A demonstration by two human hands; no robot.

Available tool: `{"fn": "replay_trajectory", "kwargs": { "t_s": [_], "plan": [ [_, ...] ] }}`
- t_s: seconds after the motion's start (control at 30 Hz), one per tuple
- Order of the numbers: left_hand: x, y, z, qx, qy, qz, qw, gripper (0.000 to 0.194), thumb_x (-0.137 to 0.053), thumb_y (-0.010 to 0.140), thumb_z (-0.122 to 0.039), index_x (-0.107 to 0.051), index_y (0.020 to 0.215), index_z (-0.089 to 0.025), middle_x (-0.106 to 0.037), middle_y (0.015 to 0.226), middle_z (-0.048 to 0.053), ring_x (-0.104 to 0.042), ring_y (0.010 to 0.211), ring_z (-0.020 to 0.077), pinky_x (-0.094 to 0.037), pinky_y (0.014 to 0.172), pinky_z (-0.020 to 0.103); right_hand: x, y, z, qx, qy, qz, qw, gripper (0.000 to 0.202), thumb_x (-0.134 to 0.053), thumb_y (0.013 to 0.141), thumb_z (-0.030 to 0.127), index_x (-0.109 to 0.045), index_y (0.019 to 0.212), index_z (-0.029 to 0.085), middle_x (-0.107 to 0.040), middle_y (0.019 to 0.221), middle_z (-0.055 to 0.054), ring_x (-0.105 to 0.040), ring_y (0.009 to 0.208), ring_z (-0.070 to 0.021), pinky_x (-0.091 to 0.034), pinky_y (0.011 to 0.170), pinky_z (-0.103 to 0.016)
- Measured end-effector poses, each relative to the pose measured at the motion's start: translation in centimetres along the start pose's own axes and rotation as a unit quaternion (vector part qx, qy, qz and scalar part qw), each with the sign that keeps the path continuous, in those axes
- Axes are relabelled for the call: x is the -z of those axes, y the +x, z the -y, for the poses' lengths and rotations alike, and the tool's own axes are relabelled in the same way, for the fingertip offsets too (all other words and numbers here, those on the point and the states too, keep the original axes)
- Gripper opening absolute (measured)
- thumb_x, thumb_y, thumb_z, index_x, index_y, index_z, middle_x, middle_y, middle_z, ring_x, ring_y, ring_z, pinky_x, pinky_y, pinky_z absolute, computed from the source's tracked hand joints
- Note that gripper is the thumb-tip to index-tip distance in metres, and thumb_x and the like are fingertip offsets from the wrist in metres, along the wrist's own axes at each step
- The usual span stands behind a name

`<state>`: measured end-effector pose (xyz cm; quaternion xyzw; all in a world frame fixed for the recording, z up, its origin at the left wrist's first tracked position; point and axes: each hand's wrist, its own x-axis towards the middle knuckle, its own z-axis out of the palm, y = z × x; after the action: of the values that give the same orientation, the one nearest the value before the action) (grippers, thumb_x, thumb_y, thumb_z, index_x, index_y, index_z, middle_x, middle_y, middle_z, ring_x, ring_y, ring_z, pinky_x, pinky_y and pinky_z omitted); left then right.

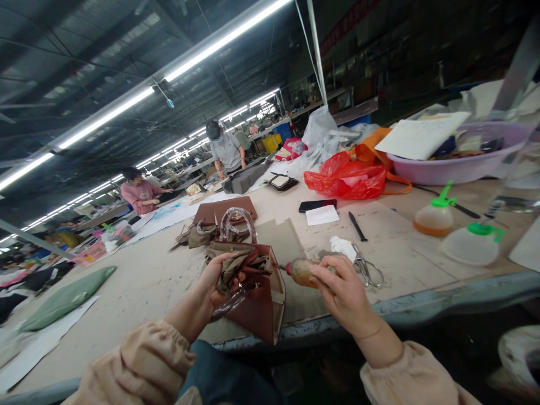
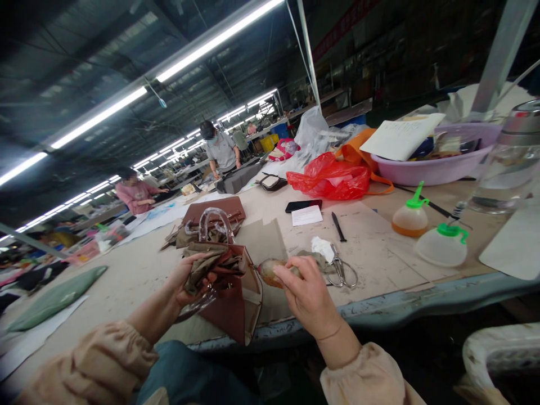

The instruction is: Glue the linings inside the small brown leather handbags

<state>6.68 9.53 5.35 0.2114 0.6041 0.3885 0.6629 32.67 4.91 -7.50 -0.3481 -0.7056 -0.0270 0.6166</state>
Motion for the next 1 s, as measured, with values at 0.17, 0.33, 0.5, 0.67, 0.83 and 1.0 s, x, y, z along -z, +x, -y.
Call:
{"fn": "replay_trajectory", "kwargs": {
  "t_s": [0.17,0.33,0.5,0.67,0.83,1.0],
  "plan": [
    [0.3,-0.1,0.1,-0.005,0.008,-0.001,1.0,0.031,-0.043,0.091,-0.025,-0.066,0.093,-0.004,-0.07,0.059,0.014,-0.059,0.036,0.0157,-0.046,0.029,0.021,-0.1,1.2,0.7,-0.01,-0.007,-0.044,0.999,0.045,-0.058,0.085,0.003,-0.054,0.122,0.029,-0.052,0.1,-0.005,-0.052,0.091,-0.0207,-0.047,0.079,-0.039],
    [0.3,-0.4,0.2,-0.001,0.008,0.0,1.0,0.036,-0.039,0.093,-0.026,-0.067,0.09,-0.004,-0.07,0.06,0.016,-0.059,0.036,0.0159,-0.046,0.029,0.02,-0.3,2.0,1.4,-0.042,-0.012,-0.092,0.995,0.038,-0.061,0.086,0.005,-0.055,0.118,0.026,-0.052,0.101,-0.006,-0.052,0.091,-0.0212,-0.047,0.079,-0.039],
    [0.7,-0.4,0.3,0.01,-0.007,0.009,1.0,0.035,-0.04,0.092,-0.026,-0.067,0.091,-0.005,-0.072,0.066,0.018,-0.058,0.036,0.0152,-0.045,0.028,0.02,-0.6,1.9,1.6,-0.055,0.008,-0.106,0.993,0.04,-0.061,0.085,0.004,-0.055,0.119,0.025,-0.053,0.102,-0.007,-0.053,0.093,-0.0217,-0.047,0.08,-0.039],
    [1.0,-0.3,0.2,0.008,-0.011,0.025,1.0,0.035,-0.04,0.091,-0.025,-0.068,0.099,-0.006,-0.074,0.076,0.021,-0.059,0.038,0.0153,-0.046,0.029,0.021,-0.4,1.7,1.6,-0.026,0.004,-0.069,0.997,0.044,-0.06,0.084,0.002,-0.055,0.12,0.026,-0.051,0.101,-0.006,-0.051,0.092,-0.0212,-0.046,0.08,-0.039],
    [1.1,-0.1,0.1,0.017,-0.028,0.024,0.999,0.033,-0.042,0.09,-0.024,-0.069,0.094,-0.005,-0.072,0.067,0.018,-0.058,0.038,0.0159,-0.046,0.029,0.022,-0.1,1.5,1.8,-0.013,0.006,-0.04,0.999,0.044,-0.058,0.083,0.0,-0.055,0.12,0.024,-0.051,0.101,-0.007,-0.05,0.091,-0.0209,-0.046,0.079,-0.039],
    [1.3,0.0,0.1,0.012,-0.028,0.037,0.999,0.031,-0.044,0.089,-0.024,-0.069,0.097,-0.007,-0.073,0.072,0.018,-0.059,0.038,0.0156,-0.045,0.029,0.021,0.0,1.8,1.9,-0.009,0.016,-0.07,0.997,0.049,-0.058,0.082,-0.003,-0.054,0.121,0.025,-0.051,0.101,-0.006,-0.049,0.091,-0.0205,-0.045,0.081,-0.04]
  ]
}}
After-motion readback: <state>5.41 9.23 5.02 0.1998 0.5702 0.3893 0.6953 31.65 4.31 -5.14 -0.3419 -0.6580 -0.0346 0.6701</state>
